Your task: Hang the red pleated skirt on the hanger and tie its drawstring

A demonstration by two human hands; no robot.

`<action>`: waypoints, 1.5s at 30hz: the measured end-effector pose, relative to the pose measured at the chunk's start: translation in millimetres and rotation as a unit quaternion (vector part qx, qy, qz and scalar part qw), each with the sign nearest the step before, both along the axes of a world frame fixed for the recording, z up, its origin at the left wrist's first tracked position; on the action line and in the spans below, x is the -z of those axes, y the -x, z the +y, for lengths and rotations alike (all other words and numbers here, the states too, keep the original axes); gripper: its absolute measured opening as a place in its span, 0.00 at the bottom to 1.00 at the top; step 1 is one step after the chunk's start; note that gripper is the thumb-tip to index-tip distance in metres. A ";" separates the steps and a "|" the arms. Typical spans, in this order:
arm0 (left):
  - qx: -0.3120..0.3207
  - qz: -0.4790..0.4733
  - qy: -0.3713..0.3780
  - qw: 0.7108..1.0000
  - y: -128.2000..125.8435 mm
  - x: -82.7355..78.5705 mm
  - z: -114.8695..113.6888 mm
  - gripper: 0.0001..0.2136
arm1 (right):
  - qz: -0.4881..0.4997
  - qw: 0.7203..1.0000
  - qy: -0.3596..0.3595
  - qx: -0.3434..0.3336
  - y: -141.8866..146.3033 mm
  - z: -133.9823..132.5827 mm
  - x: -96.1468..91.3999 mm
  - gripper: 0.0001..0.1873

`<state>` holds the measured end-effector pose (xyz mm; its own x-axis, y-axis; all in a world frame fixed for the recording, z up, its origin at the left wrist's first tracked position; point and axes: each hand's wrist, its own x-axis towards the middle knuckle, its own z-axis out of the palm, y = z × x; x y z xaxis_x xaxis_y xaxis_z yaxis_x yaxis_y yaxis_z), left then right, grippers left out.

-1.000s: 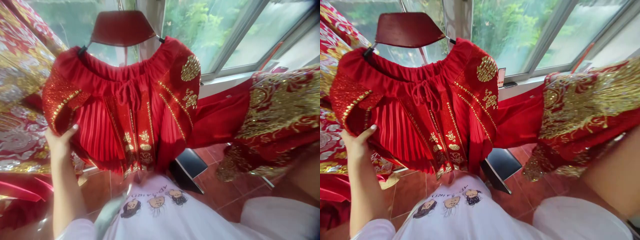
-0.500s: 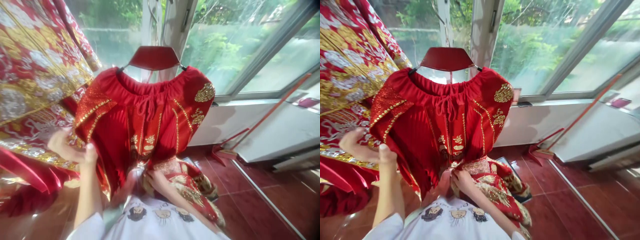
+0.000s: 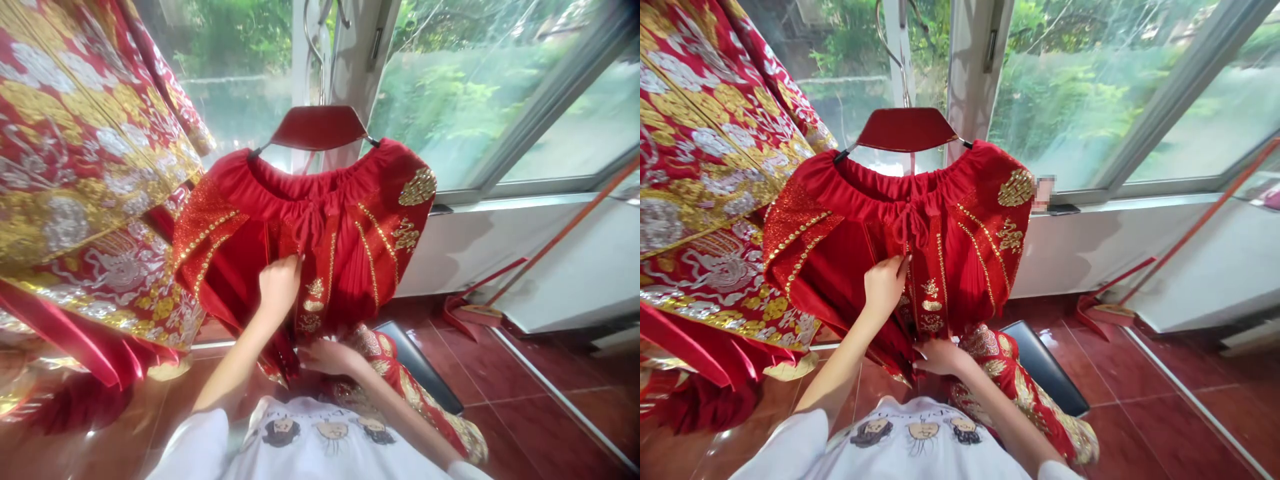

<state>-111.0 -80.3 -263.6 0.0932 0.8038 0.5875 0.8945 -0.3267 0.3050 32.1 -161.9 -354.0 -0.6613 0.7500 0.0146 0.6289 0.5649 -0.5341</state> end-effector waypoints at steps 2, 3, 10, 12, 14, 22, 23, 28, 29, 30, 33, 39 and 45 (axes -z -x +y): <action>0.037 -0.042 0.059 0.997 13.7 27.1 -9.1 0.14 | 0.032 0.999 0.016 -0.032 -14.2 6.8 -39.3 0.19; 0.050 -0.058 0.083 0.994 20.4 44.3 -15.1 0.15 | 0.082 0.996 0.020 -0.038 -21.9 8.6 -61.5 0.21; 0.089 -0.076 0.194 0.974 41.9 154.0 -71.4 0.19 | 0.300 0.884 -0.350 0.072 -45.6 37.0 -177.8 0.14; 0.101 -0.066 0.212 0.970 40.2 155.1 -80.5 0.20 | 0.281 0.860 -0.413 0.098 -41.5 56.1 -191.4 0.16; 0.135 -0.050 0.223 0.964 38.2 136.7 -81.4 0.18 | 0.244 0.859 -0.437 0.103 -36.9 73.5 -198.0 0.18; 0.219 0.014 -0.116 0.969 29.2 -35.3 -46.2 0.14 | 0.140 0.884 -0.426 0.130 -30.3 69.5 -180.1 0.23; 0.195 0.047 -0.166 0.966 25.5 -52.4 -42.0 0.16 | 0.139 0.887 -0.420 0.129 -30.6 65.2 -177.7 0.23; 0.170 0.145 -0.187 0.957 10.6 -85.7 -34.4 0.23 | 0.217 0.903 -0.363 0.078 -40.8 54.2 -174.2 0.22; 0.174 0.146 -0.189 0.955 10.9 -84.7 -36.4 0.21 | 0.238 0.903 -0.352 0.066 -44.1 53.9 -174.4 0.21; 0.174 0.142 -0.192 0.955 12.6 -82.9 -39.5 0.19 | 0.257 0.903 -0.340 0.052 -47.3 53.6 -174.6 0.20; 0.195 0.134 -0.188 0.953 24.4 -76.4 -50.8 0.11 | 0.332 0.895 -0.296 -0.025 -54.6 49.8 -176.0 0.19; 0.387 0.208 -0.055 0.897 49.3 -71.9 -67.5 0.23 | 0.313 0.898 -0.134 -0.278 -62.3 15.4 -176.8 0.18; 0.347 0.184 -0.137 0.909 43.5 -95.4 -55.4 0.13 | 0.102 0.976 -0.047 -0.189 -48.4 3.7 -166.8 0.16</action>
